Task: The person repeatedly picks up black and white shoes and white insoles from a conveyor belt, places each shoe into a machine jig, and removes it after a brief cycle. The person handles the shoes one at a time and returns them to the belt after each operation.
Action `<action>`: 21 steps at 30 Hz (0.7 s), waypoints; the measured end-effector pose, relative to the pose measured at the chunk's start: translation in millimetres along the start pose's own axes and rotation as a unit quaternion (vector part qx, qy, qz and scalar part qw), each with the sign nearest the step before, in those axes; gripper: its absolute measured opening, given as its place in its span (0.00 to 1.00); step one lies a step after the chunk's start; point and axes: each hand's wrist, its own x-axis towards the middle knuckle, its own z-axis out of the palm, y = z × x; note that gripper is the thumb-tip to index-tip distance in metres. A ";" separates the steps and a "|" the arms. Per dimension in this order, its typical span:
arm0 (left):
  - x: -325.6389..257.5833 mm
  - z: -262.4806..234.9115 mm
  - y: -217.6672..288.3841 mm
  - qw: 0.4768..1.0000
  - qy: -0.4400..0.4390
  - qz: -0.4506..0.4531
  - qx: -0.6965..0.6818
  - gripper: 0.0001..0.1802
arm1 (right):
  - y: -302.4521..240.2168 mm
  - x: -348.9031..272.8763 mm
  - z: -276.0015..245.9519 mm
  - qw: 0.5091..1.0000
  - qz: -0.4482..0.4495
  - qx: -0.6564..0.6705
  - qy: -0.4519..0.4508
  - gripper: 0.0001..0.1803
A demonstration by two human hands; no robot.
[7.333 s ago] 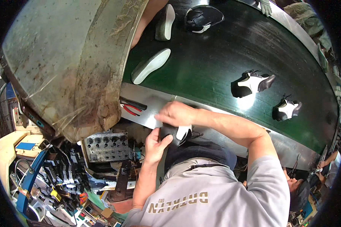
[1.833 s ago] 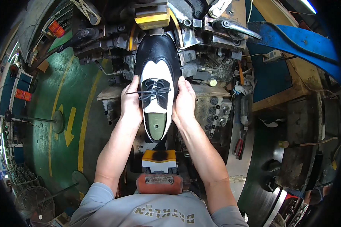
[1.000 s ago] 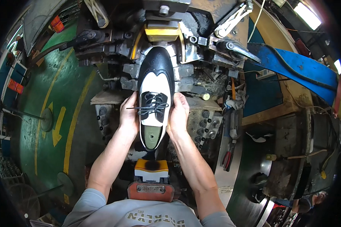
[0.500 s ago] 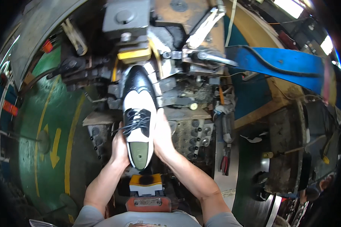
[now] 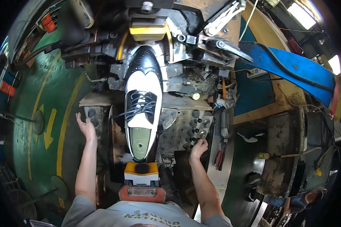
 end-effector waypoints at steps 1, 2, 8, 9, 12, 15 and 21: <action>1.5 0.2 -5.5 1.000 0.027 -0.008 0.005 0.27 | 25.1 0.3 0.8 0.998 -0.029 -0.043 0.034 0.20; 2.0 -2.1 -10.5 0.998 0.054 -0.016 0.011 0.29 | 40.6 -1.4 1.5 0.992 -0.057 -0.087 0.068 0.19; 23.3 -24.9 -29.1 0.977 -0.069 -0.130 -0.152 0.34 | 32.1 -3.9 -11.9 0.974 0.092 0.135 -0.156 0.17; 28.1 -27.9 -27.7 0.977 -0.042 -0.133 -0.159 0.34 | 21.1 -6.4 -14.5 0.987 0.063 0.084 -0.118 0.18; 14.8 -36.0 -24.1 0.985 -0.057 -0.098 -0.133 0.32 | 32.9 -6.4 -19.8 0.990 0.037 0.083 -0.110 0.19; -12.7 -46.3 -21.0 0.977 -0.081 -0.110 -0.164 0.31 | 16.4 -30.3 -28.9 0.993 0.027 0.011 -0.116 0.21; -89.8 -56.5 -39.8 0.972 -0.164 -0.109 -0.125 0.22 | 26.5 -74.9 -42.5 0.979 0.040 0.022 -0.198 0.24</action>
